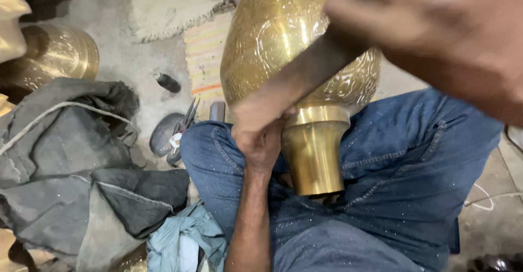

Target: The person sits cross-legged on the floor with a large engraved brass vessel held between their legs. They hold a chisel against the vessel's decorated surface with one hand and strike it with a wooden mallet in the other hand, working the pattern across the brass surface.

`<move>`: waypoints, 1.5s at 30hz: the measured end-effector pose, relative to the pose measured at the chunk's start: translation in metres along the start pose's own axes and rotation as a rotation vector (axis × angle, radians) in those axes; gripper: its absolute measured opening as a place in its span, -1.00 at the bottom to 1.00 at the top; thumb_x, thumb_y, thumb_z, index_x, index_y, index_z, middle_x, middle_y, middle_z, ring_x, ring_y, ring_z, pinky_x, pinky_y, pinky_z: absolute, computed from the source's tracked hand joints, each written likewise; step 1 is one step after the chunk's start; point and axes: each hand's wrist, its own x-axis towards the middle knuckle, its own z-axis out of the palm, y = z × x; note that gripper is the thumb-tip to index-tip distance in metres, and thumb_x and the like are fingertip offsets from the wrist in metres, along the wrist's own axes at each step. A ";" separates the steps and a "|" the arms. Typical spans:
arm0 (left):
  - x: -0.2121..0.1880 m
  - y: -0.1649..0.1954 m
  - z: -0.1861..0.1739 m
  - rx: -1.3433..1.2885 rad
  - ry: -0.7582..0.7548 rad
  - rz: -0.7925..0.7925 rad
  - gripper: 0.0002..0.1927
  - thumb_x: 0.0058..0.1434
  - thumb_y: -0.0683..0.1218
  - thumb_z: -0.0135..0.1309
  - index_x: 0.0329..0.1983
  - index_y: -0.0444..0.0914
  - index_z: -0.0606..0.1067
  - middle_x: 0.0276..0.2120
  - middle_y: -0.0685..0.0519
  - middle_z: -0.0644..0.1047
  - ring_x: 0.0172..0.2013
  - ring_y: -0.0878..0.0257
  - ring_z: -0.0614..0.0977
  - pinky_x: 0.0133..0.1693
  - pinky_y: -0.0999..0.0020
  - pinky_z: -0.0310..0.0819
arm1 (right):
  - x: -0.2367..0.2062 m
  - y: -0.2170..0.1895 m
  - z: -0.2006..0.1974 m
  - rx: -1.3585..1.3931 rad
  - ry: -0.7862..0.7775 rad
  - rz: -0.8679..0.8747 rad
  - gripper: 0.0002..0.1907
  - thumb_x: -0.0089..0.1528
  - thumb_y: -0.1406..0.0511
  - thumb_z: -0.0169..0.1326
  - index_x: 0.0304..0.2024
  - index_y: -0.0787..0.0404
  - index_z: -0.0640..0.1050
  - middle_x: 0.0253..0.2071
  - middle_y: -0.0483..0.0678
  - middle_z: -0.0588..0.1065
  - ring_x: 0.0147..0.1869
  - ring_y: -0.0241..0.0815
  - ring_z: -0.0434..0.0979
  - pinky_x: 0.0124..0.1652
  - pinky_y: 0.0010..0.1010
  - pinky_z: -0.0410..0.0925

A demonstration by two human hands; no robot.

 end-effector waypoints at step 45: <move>-0.066 -0.056 0.001 -0.016 0.111 -0.030 -0.76 0.38 -0.27 0.18 0.09 -0.22 0.55 -0.11 0.06 0.59 -0.14 0.21 0.63 -0.05 0.39 0.55 | 0.018 -0.017 -0.024 -0.540 -0.026 -0.230 -0.77 0.05 0.12 0.26 -0.28 -0.04 0.55 -0.37 -0.24 0.49 -0.27 -0.35 0.58 -0.29 -0.52 0.46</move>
